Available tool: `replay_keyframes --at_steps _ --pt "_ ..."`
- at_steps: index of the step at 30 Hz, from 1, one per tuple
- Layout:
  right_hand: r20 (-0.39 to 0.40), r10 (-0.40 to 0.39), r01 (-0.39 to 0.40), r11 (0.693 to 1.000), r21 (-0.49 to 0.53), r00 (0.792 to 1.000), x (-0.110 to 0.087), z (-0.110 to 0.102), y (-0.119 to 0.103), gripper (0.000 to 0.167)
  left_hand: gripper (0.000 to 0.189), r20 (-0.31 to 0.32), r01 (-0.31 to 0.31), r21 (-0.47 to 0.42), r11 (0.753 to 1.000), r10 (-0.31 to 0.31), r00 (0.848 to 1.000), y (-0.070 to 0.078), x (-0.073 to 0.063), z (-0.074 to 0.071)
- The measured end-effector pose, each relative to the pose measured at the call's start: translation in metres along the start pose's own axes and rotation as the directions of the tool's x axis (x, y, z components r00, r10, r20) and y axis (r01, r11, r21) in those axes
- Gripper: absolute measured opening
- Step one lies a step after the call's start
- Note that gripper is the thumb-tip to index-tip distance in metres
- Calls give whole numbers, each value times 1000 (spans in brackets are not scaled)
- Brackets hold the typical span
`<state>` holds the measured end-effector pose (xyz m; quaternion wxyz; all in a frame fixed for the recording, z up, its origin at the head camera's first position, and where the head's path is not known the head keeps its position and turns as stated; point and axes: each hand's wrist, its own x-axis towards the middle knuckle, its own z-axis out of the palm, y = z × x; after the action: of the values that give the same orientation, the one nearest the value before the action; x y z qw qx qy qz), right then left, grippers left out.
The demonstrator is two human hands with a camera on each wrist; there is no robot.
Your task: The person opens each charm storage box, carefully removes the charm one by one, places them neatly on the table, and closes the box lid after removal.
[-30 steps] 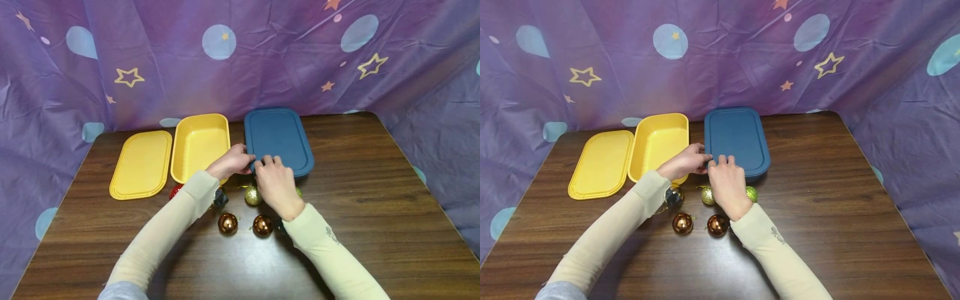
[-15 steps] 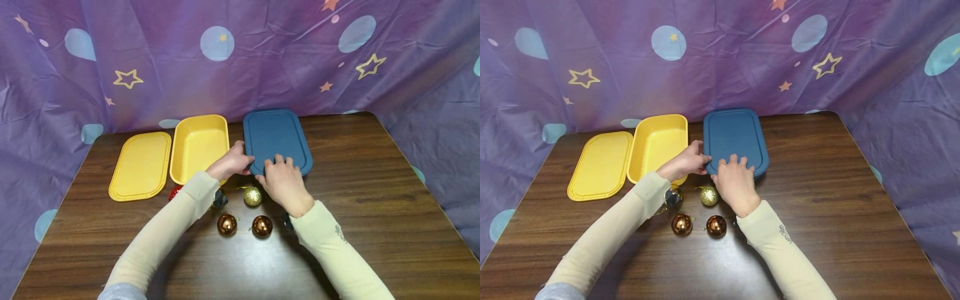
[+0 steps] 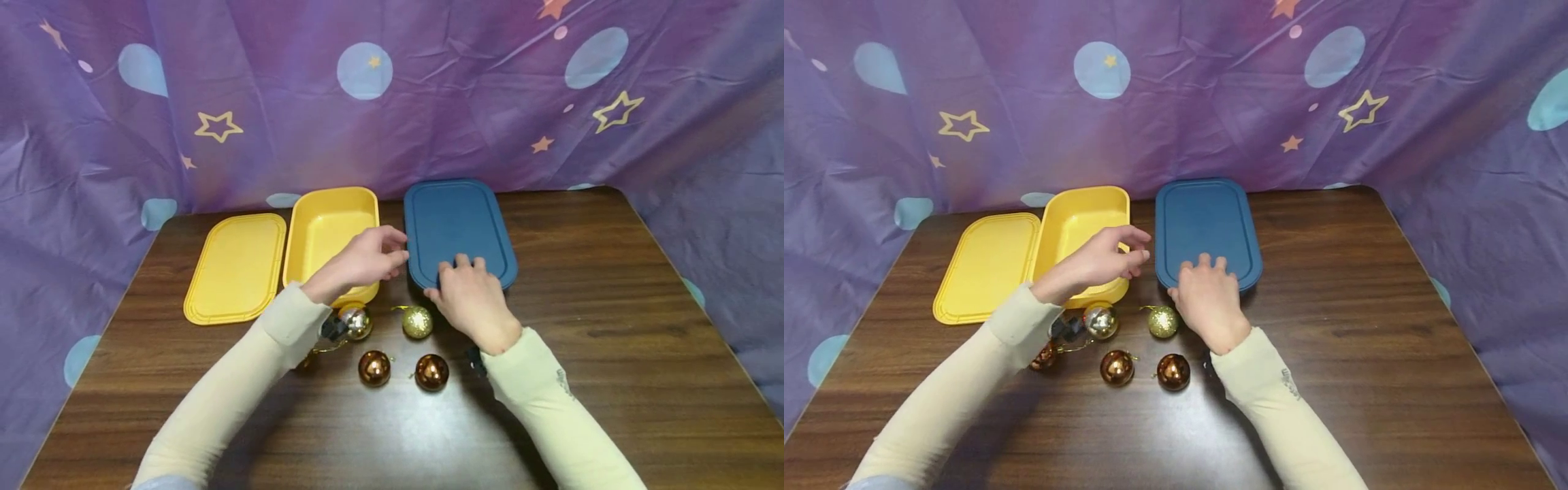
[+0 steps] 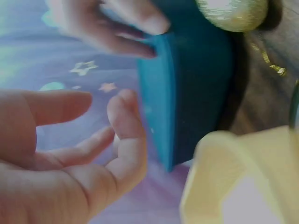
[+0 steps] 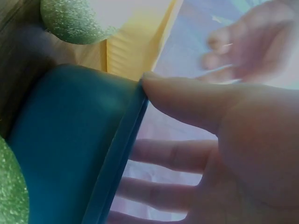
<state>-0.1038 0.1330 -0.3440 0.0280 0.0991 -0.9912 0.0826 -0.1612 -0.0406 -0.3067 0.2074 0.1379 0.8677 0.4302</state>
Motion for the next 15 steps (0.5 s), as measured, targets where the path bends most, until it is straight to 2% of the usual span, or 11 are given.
replay_keyframes --at_steps 4,8,13,15 --pt "22 4 -4 1000 5 1000 1 -2 1 43 32 -46 -92 11 996 92 995 -3 -25 -21" --pt "33 1 -2 1000 11 999 2 -3 3 43 27 -109 -129 21 991 131 985 -14 -50 -41" --pt "68 -8 7 1000 18 998 5 -5 5 45 26 -198 -81 29 996 86 976 -38 -81 -65" --pt "77 -12 7 998 55 997 7 -8 6 43 28 -246 -48 39 998 56 967 -50 -92 -76"
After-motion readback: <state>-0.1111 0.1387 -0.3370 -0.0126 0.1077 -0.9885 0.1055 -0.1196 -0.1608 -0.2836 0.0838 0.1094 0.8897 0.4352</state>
